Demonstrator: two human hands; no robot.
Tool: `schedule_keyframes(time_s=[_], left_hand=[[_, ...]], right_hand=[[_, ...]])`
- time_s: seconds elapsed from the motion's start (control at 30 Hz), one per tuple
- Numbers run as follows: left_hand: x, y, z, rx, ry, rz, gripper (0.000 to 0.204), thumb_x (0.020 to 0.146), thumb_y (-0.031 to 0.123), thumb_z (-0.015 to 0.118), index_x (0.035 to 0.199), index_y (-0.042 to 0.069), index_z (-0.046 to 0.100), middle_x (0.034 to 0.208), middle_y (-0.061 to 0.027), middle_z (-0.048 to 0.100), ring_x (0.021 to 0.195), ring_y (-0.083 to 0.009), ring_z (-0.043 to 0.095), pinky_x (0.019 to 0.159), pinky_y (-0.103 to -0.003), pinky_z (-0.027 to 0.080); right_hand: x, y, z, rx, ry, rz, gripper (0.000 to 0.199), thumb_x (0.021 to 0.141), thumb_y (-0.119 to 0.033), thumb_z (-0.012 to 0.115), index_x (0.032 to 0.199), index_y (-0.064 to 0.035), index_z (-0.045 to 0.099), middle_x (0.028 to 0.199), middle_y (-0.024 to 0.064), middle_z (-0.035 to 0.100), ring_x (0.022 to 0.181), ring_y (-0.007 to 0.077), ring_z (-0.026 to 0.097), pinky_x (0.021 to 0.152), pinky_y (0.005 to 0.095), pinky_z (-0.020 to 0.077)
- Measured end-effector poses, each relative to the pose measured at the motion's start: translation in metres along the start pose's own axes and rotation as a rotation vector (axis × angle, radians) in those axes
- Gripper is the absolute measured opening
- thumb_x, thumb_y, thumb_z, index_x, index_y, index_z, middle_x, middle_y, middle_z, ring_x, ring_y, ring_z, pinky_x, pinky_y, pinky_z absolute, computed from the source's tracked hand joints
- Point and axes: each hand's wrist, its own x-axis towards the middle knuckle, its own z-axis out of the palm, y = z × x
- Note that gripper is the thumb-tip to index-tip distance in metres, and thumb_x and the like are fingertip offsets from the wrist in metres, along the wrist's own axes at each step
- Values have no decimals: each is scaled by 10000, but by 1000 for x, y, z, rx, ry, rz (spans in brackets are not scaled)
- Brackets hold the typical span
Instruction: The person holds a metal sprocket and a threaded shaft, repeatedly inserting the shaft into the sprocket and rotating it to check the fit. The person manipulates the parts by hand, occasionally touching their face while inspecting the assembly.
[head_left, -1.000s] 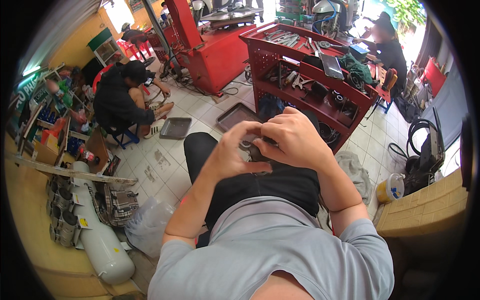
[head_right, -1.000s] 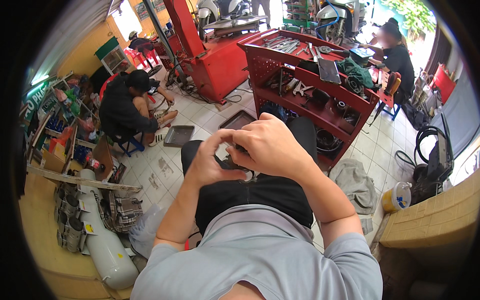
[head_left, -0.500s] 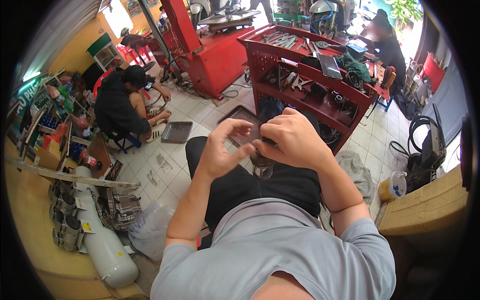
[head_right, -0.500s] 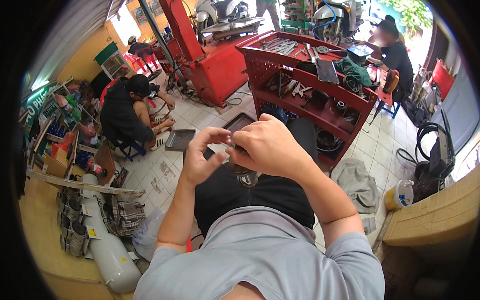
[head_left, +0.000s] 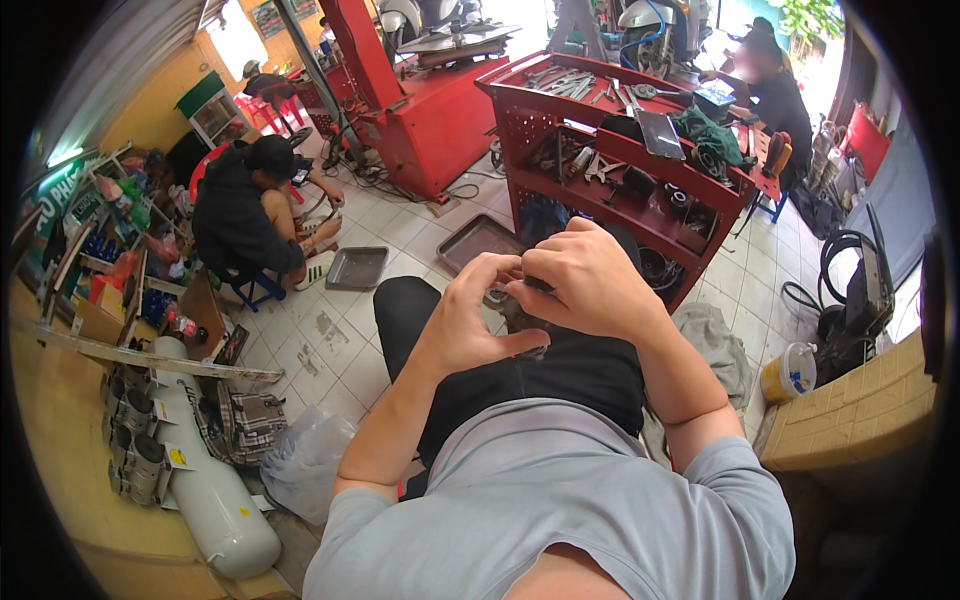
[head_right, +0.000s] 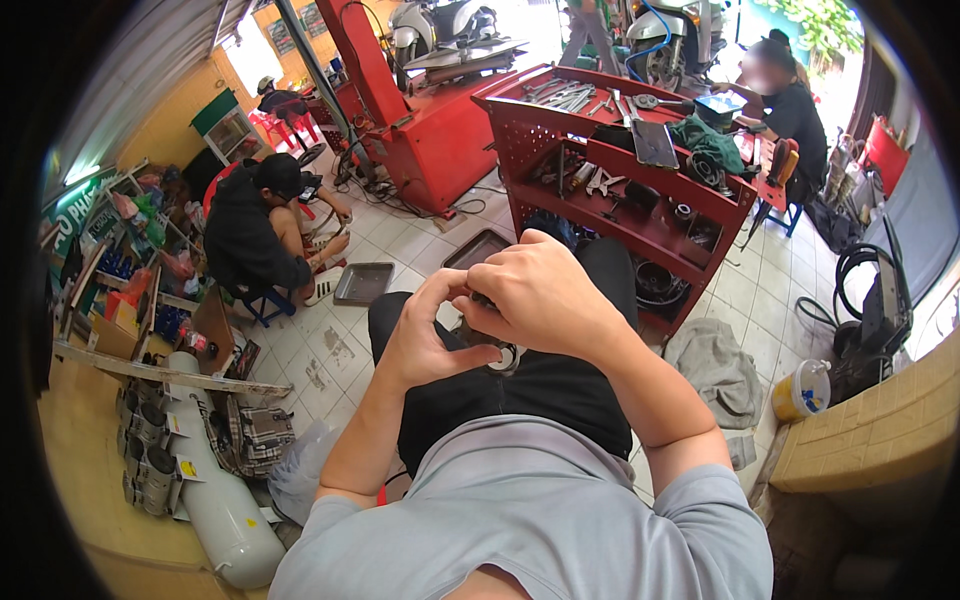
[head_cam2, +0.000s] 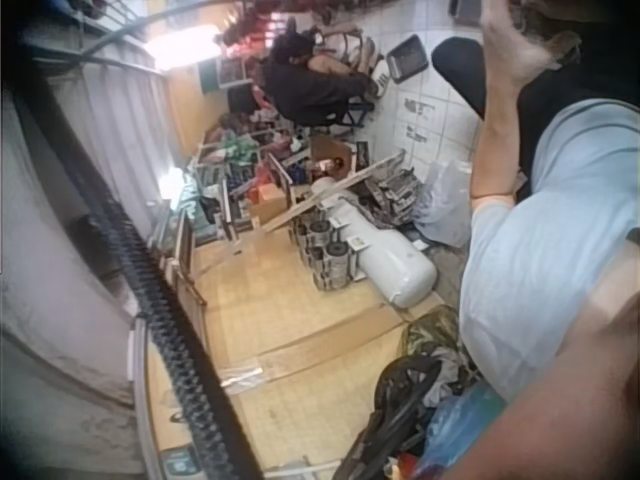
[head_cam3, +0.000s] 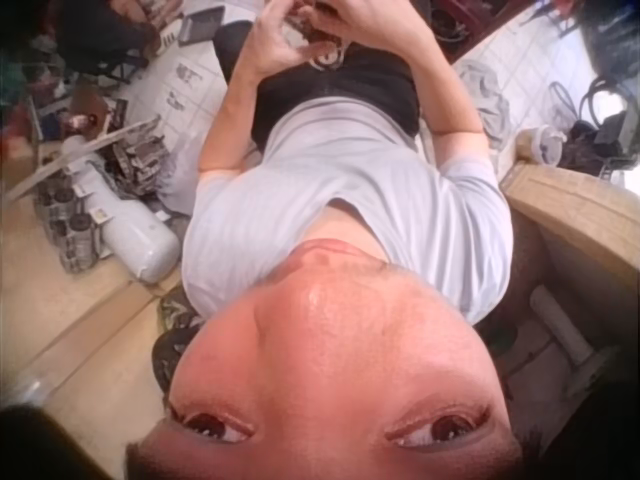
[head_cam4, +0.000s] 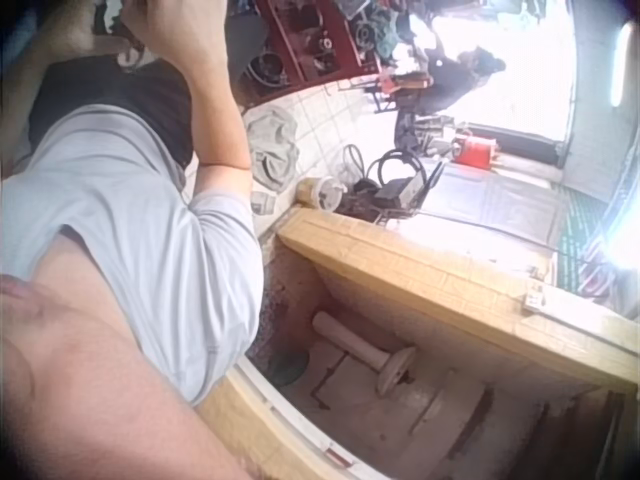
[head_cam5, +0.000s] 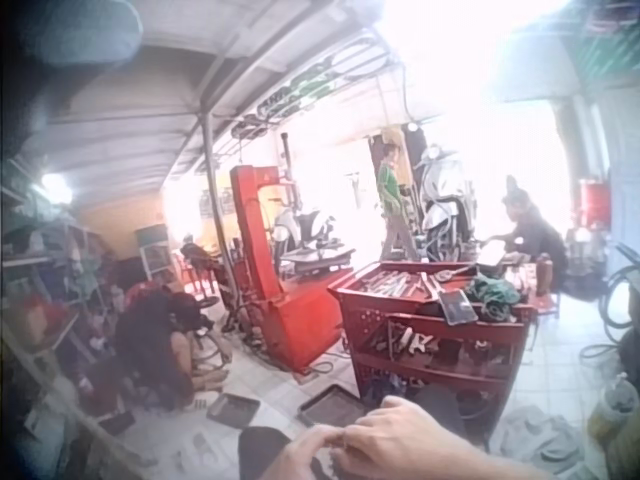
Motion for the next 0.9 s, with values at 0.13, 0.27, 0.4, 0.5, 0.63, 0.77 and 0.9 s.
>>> schedule_keyframes(time_s=[0.13,0.27,0.4,0.5,0.63,0.77,0.9], left_hand=[[-3,-5,2,-63,-24,-34,665,596,214,889,1143,26,562,1006,-106,619,942,-227,621,860,-348,491],[-3,-8,0,-86,-53,-26,665,592,213,893,1141,21,570,1010,-111,631,945,-219,626,860,-345,492],[1,-19,-7,-21,-40,48,559,658,182,854,1122,24,585,1026,-108,637,933,-212,633,836,-337,500],[2,-52,-21,60,169,-49,344,789,131,746,1084,27,602,958,-102,656,884,-210,644,815,-329,503],[3,-86,-41,-139,525,-236,113,942,91,574,993,0,616,911,-50,647,861,-119,615,801,-241,482],[0,-69,-30,-206,396,-176,182,916,163,619,1001,2,629,893,-44,650,851,-109,605,780,-257,472],[-3,-29,-17,-99,101,-66,423,796,316,741,1055,1,628,949,-89,637,919,-179,609,807,-316,473]], right_hand=[[0,0,1,5,16,-10,234,824,-272,636,700,-74,656,607,58,612,598,237,581,671,344,386],[0,0,1,-21,-3,-20,243,823,-274,638,685,-73,643,595,58,599,598,239,580,670,346,388],[-1,2,3,-35,11,-16,250,825,-269,635,671,-72,630,597,58,593,605,240,586,672,351,394],[1,4,5,-80,32,-18,260,824,-263,638,652,-72,608,591,55,581,609,240,589,672,355,399],[2,7,5,-115,83,-14,279,823,-264,645,636,-70,572,572,49,557,604,240,589,670,352,406],[0,11,2,-128,47,5,281,824,-278,649,647,-69,584,576,50,564,601,239,586,667,346,408],[0,4,-1,-38,49,-21,274,823,-285,653,658,-71,610,587,51,582,593,238,580,663,345,404]])
